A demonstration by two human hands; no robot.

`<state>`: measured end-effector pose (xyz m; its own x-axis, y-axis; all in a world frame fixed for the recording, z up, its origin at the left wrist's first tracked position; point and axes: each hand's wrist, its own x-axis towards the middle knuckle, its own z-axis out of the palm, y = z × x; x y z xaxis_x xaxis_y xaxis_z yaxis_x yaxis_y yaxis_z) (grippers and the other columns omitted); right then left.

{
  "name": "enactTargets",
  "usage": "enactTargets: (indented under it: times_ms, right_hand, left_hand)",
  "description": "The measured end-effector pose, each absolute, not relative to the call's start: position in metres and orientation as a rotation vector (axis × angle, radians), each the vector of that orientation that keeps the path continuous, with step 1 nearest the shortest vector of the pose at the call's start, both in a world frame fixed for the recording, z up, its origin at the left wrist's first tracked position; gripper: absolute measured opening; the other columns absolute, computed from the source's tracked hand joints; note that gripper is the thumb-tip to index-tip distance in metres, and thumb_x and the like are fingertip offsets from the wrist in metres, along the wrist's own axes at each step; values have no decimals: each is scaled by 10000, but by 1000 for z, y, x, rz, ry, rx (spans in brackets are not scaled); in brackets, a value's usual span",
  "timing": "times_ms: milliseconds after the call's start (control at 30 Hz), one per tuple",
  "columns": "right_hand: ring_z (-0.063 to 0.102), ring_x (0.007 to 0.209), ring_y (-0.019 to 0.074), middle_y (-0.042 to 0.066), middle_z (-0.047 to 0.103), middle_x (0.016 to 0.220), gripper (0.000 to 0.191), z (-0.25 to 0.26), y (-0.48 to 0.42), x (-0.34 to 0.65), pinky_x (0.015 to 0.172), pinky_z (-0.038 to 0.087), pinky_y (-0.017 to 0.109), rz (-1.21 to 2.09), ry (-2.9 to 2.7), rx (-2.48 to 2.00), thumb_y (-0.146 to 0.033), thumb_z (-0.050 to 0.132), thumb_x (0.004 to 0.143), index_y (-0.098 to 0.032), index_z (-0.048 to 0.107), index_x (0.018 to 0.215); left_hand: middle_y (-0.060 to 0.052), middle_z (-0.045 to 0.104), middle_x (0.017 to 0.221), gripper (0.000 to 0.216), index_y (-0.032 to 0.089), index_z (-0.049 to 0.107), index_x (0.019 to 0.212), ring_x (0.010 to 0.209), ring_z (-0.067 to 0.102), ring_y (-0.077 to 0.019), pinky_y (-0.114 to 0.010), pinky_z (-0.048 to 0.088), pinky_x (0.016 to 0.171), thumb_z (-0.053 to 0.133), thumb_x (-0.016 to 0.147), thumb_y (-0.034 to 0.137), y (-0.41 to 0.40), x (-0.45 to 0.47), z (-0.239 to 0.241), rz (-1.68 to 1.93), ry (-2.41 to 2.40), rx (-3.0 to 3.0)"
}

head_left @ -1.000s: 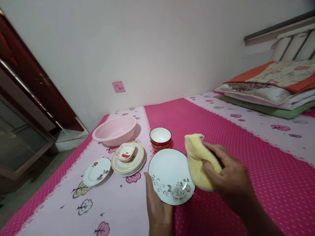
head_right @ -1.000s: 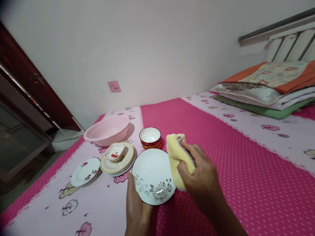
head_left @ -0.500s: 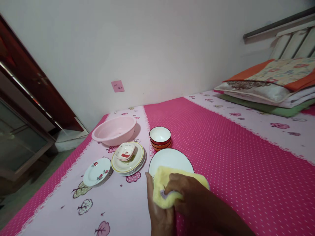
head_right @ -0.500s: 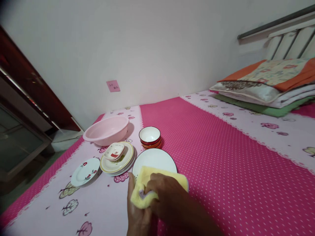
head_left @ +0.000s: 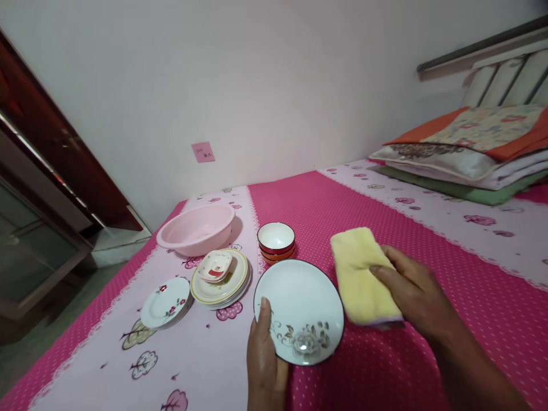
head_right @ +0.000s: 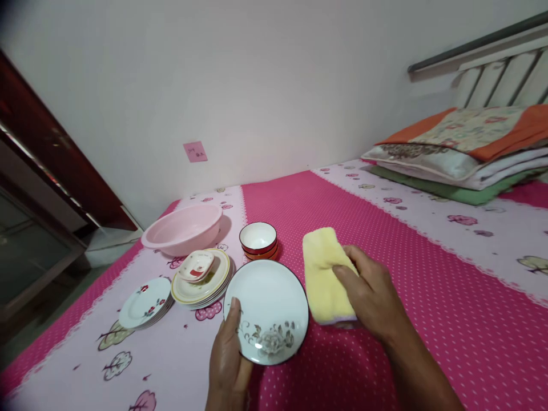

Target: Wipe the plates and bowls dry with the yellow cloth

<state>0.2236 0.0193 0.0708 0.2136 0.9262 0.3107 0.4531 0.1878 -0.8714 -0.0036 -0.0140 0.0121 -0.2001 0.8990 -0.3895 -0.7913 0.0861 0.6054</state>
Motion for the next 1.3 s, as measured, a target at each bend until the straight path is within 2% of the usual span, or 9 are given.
enactTargets:
  times_ms: [133,233,300,500,667,867,933,1133,1300]
  right_hand:
    - [674,704,261,45,709,768,278,74,14,220,572,508,331,756,-1407,-1394,-482,572,822,-234,690,866]
    - [717,864,312,92,767,934,408,76,10,210,676,566,364,829,-1564,-1365,-536,609,803,-218,748,1017]
    - [722,885,308,96,774,983,449,76,9,206,719,576,372,898,-1711,-1281,-538,619,828,-201,748,1096]
    - [711,798,250,55,770,920,388,72,12,201,673,546,315,1124,-1763,-1133,-487,635,899,-186,734,1124]
    - [714,850,258,44,749,935,386,71,12,189,715,568,338,1217,-1631,-1117,-430,661,886,-183,693,1180]
    - [649,629,189,0,703,758,463,58,13,162,542,527,278,1165,-1431,-1169,-530,577,938,-184,673,1230]
    - [677,663,207,21,726,776,496,51,14,150,588,559,303,1173,-1380,-1117,-550,580,934,-173,672,1242]
    - [743,982,296,106,785,1051,518,35,8,114,866,610,420,1435,-1301,-842,-501,663,881,-174,649,1281]
    - [729,948,295,121,778,1024,431,38,-1,105,845,609,411,1364,-1283,-895,-432,669,863,-133,668,1173]
  left_hand:
    - [-201,778,1167,449,105,702,1205,1132,731,-329,-472,567,1016,812,839,342,-25,-8,13,1363,973,302]
    - [-187,784,1155,418,120,730,1112,1121,733,-333,-467,551,1028,843,804,380,-33,-8,11,1231,962,462]
    - [-178,783,1163,427,133,734,1102,1101,740,-335,-468,551,1018,855,786,394,-35,-7,9,1196,964,517]
    - [-164,802,1095,463,136,722,1139,1050,759,-332,-465,582,971,865,775,382,-31,-5,6,1252,976,413]
    - [-193,804,1043,404,102,707,1140,1021,769,-337,-479,611,930,814,835,345,-26,-3,13,1342,1023,335]
    - [-201,788,1128,476,111,659,1303,1062,760,-327,-483,613,935,725,909,370,-16,-4,10,1547,968,214]
    - [-191,781,1164,506,139,638,1355,1075,756,-319,-476,606,950,699,926,398,-13,-6,7,1622,962,162]
    - [-149,763,1244,500,199,595,1430,1139,733,-301,-453,597,983,569,995,443,-12,-6,9,1787,919,21]
    - [-152,779,1196,482,186,613,1398,1067,759,-297,-455,615,938,578,994,447,-14,-7,15,1769,973,83]
